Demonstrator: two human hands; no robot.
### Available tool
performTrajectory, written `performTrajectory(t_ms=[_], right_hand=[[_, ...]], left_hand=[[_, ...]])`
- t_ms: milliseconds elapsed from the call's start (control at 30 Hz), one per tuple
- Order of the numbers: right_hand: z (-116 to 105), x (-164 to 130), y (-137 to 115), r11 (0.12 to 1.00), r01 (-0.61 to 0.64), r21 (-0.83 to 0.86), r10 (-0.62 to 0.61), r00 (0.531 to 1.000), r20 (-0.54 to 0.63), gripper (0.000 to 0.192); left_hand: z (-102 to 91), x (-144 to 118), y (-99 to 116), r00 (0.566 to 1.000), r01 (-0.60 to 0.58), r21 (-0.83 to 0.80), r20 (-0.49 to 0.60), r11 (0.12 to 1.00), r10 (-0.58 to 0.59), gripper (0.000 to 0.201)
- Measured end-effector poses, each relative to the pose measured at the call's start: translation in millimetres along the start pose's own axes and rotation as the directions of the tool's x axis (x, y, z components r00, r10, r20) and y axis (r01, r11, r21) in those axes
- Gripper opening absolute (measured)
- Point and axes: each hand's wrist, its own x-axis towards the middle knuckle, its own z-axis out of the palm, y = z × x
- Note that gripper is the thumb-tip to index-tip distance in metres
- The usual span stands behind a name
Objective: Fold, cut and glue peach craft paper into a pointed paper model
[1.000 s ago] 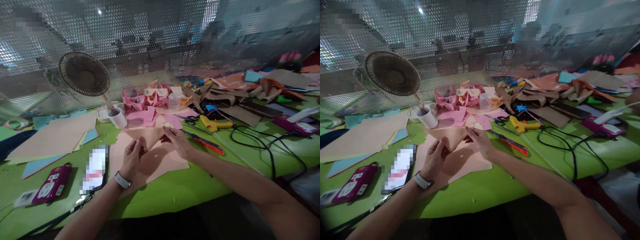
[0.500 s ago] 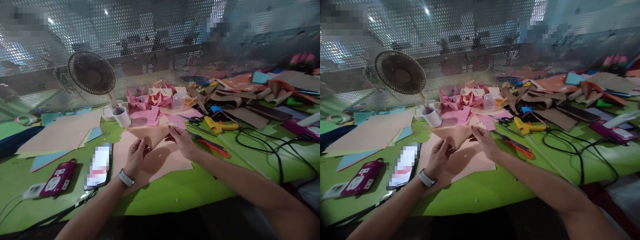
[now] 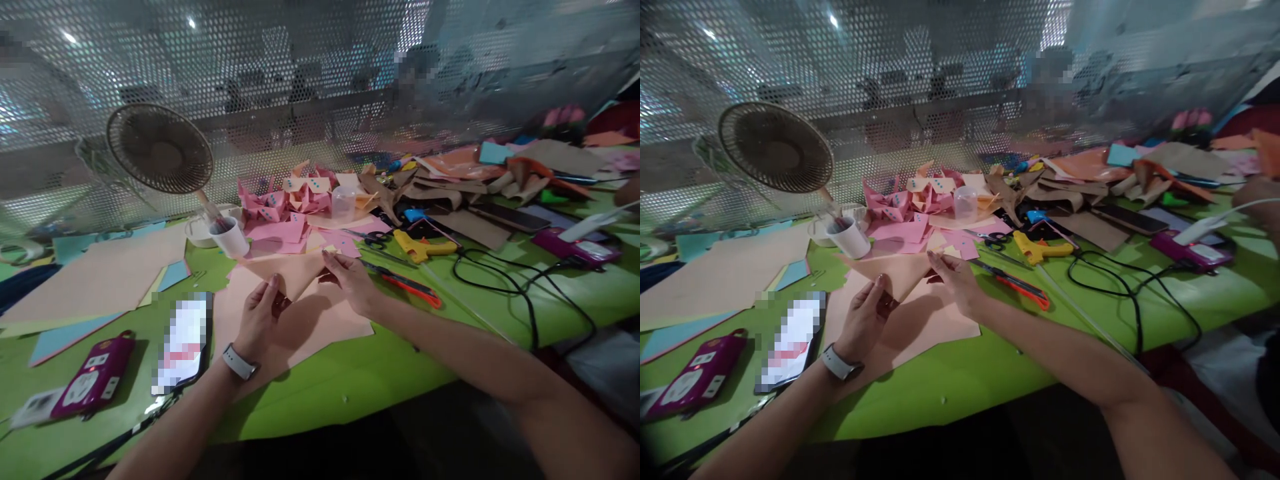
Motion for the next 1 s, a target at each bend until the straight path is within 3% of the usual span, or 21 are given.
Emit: performTrajectory(t_ms=[333,467,600,667,767,1000], right_hand=[[-5,6,4,0.998,0.002,0.064,0.004,0.996,-0.094,0.038],[-6,5,-1,0.996,-0.081,0.029,0.081,0.997,0.016,0.051],[2,-4,2,0.951,-0.208,-0.23,0.245,0.958,0.147,0.051],[6,-9,8,0.931,-0.24,-0.276,0.3,0.933,0.199,0.048],[9,-12,15,0.94,-0.226,-0.256,0.293,0.918,0.267,0.044],[8,-12,19,0.948,-0.223,-0.225,0.277,0.928,0.248,0.045]], left_hand=[[2.2,-4,-3,0.999,0.042,-0.001,0.022,0.999,-0.042,0.036],[1.6,-3,-4,0.999,0.038,-0.066,0.007,0.997,-0.037,0.032],[5.7,-4,-4,0.998,0.053,-0.108,0.019,0.993,-0.052,0.032],[10.5,-7,-5,0.998,0.058,-0.131,0.015,0.99,-0.057,0.032],[16.9,-12,-5,0.998,0.066,-0.157,0.014,0.985,-0.064,0.033],[16.6,-12,-7,0.996,0.082,-0.151,0.045,0.985,-0.076,0.034]])
